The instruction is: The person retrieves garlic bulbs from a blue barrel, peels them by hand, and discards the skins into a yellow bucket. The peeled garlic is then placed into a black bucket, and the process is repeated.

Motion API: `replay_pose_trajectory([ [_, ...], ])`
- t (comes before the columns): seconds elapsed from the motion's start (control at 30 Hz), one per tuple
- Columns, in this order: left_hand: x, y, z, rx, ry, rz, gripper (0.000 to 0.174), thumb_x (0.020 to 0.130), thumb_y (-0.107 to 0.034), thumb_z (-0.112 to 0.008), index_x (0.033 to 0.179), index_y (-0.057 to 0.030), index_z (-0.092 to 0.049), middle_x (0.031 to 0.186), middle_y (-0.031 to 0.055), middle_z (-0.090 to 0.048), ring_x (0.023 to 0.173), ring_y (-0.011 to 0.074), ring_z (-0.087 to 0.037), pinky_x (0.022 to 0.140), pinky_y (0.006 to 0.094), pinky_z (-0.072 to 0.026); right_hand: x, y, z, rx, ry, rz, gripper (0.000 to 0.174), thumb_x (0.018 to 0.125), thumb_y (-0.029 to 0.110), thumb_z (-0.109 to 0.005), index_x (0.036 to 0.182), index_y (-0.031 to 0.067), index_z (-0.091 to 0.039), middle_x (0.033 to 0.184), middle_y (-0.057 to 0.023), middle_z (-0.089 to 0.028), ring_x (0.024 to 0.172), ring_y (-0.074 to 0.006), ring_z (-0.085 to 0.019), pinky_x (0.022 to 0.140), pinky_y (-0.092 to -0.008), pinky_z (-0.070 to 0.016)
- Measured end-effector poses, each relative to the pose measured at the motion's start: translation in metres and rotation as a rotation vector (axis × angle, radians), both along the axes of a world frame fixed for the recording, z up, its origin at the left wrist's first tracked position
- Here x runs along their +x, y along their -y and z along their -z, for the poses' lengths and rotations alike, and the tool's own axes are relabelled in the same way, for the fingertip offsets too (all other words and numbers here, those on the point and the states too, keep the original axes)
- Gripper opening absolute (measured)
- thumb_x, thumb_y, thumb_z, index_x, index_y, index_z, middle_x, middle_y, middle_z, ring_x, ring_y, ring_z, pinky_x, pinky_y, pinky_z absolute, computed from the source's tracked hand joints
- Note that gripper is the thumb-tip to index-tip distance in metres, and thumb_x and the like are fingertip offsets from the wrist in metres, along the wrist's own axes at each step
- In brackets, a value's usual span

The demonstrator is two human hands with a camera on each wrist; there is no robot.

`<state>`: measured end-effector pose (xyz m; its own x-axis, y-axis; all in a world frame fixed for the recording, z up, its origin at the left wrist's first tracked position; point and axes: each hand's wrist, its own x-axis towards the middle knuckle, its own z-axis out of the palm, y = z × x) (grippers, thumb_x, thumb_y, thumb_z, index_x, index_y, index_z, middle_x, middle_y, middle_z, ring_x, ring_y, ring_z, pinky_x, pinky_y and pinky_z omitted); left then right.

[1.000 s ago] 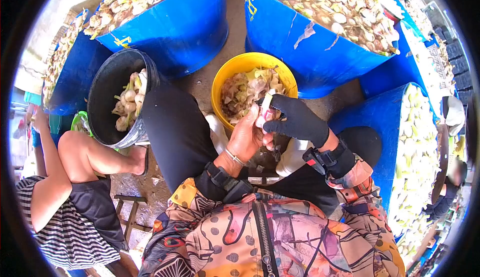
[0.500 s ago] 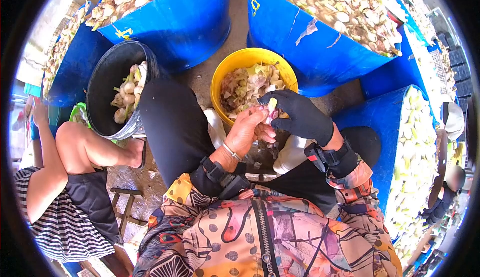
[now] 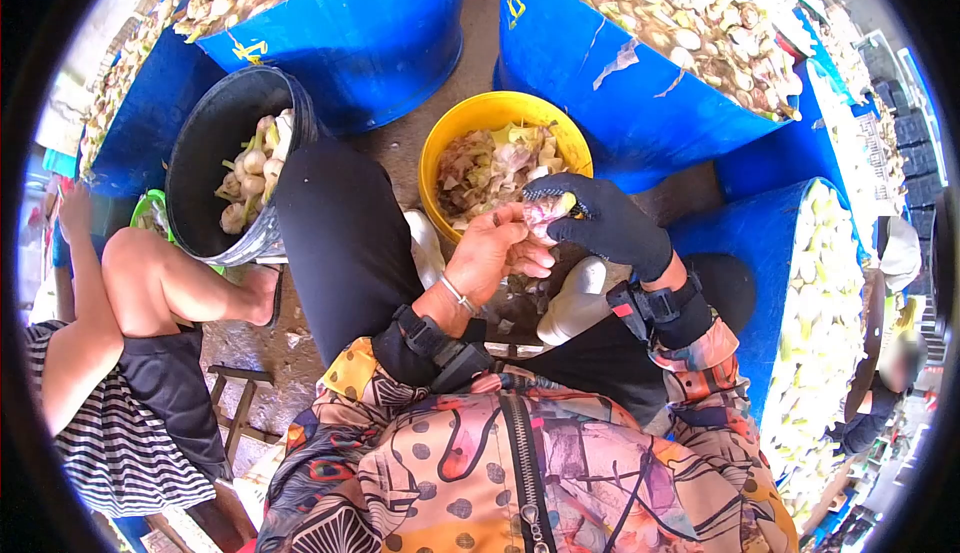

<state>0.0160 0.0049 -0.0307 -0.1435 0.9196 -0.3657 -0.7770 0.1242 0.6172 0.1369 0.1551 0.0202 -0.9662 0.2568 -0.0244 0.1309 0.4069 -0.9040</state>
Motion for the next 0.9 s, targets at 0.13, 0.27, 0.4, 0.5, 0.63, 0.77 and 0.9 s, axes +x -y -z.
replay_pose_trajectory([
  [0.13, 0.001, 0.002, -0.011, -0.019, -0.122, -0.008, 0.023, 0.088, -0.013, -0.050, 0.106, 0.0005, -0.052, 0.082, 0.0115, -0.063, 0.066, 0.0190, -0.064, 0.059, 0.0314, -0.0564, 0.000, -0.002, -0.006, 0.105, 0.014, -0.031, 0.045, 0.075, 0.016, -0.066, 0.116, 0.0037, -0.055, 0.102, -0.0124, -0.063, 0.090, -0.0195, -0.060, 0.079, -0.0317, -0.0462],
  [0.27, -0.002, 0.000, -0.003, -0.067, -0.321, 0.042, 0.021, 0.086, -0.015, -0.055, 0.098, 0.0023, -0.055, 0.077, 0.0102, -0.062, 0.060, 0.0167, -0.063, 0.054, 0.0287, -0.0554, -0.003, 0.004, -0.004, 0.383, -0.009, -0.124, 0.049, 0.074, 0.016, -0.067, 0.119, 0.0030, -0.053, 0.107, -0.0126, -0.062, 0.095, -0.0196, -0.059, 0.083, -0.0320, -0.0455],
  [0.4, -0.007, 0.000, -0.001, -0.015, -0.385, 0.101, 0.020, 0.085, -0.014, -0.054, 0.095, 0.0038, -0.055, 0.075, 0.0102, -0.063, 0.058, 0.0167, -0.063, 0.053, 0.0282, -0.0552, -0.002, 0.009, -0.007, 0.259, 0.019, -0.082, 0.048, 0.074, 0.018, -0.066, 0.119, 0.0050, -0.053, 0.109, -0.0145, -0.060, 0.098, -0.0260, -0.059, 0.085, -0.0349, -0.0451],
  [0.5, -0.009, 0.000, -0.002, -0.003, -0.295, 0.062, 0.020, 0.086, -0.014, -0.051, 0.094, 0.0042, -0.054, 0.073, 0.0101, -0.063, 0.058, 0.0167, -0.063, 0.053, 0.0283, -0.0554, -0.001, 0.006, -0.014, 0.104, 0.028, -0.068, 0.049, 0.074, 0.014, -0.064, 0.120, 0.0063, -0.052, 0.111, -0.0162, -0.059, 0.102, -0.0309, -0.058, 0.086, -0.0379, -0.0445],
  [0.63, -0.004, 0.000, -0.003, 0.009, -0.270, 0.005, 0.020, 0.087, -0.014, -0.047, 0.091, 0.0037, -0.054, 0.069, 0.0092, -0.063, 0.057, 0.0165, -0.063, 0.052, 0.0280, -0.0548, 0.001, 0.004, -0.012, 0.197, -0.024, -0.067, 0.053, 0.073, 0.018, -0.068, 0.122, 0.0066, -0.051, 0.113, -0.0146, -0.059, 0.102, -0.0301, -0.058, 0.088, -0.0366, -0.0443],
  [0.77, -0.003, 0.001, -0.008, 0.013, -0.421, 0.062, 0.019, 0.087, -0.016, -0.048, 0.085, 0.0026, -0.053, 0.068, 0.0088, -0.062, 0.054, 0.0159, -0.062, 0.050, 0.0268, -0.0531, 0.001, 0.012, -0.017, 0.307, -0.041, -0.051, 0.050, 0.074, 0.011, -0.064, 0.121, 0.0052, -0.051, 0.111, -0.0158, -0.059, 0.101, -0.0314, -0.057, 0.087, -0.0380, -0.0438],
  [0.9, -0.007, 0.002, 0.002, 0.012, -0.549, 0.096, 0.023, 0.088, -0.019, -0.049, 0.079, 0.0017, -0.054, 0.068, 0.0085, -0.061, 0.053, 0.0143, -0.061, 0.048, 0.0251, -0.0513, -0.002, 0.017, -0.013, 0.406, -0.059, -0.103, 0.050, 0.073, 0.011, -0.065, 0.121, 0.0052, -0.051, 0.110, -0.0164, -0.059, 0.101, -0.0313, -0.057, 0.088, -0.0381, -0.0436],
])
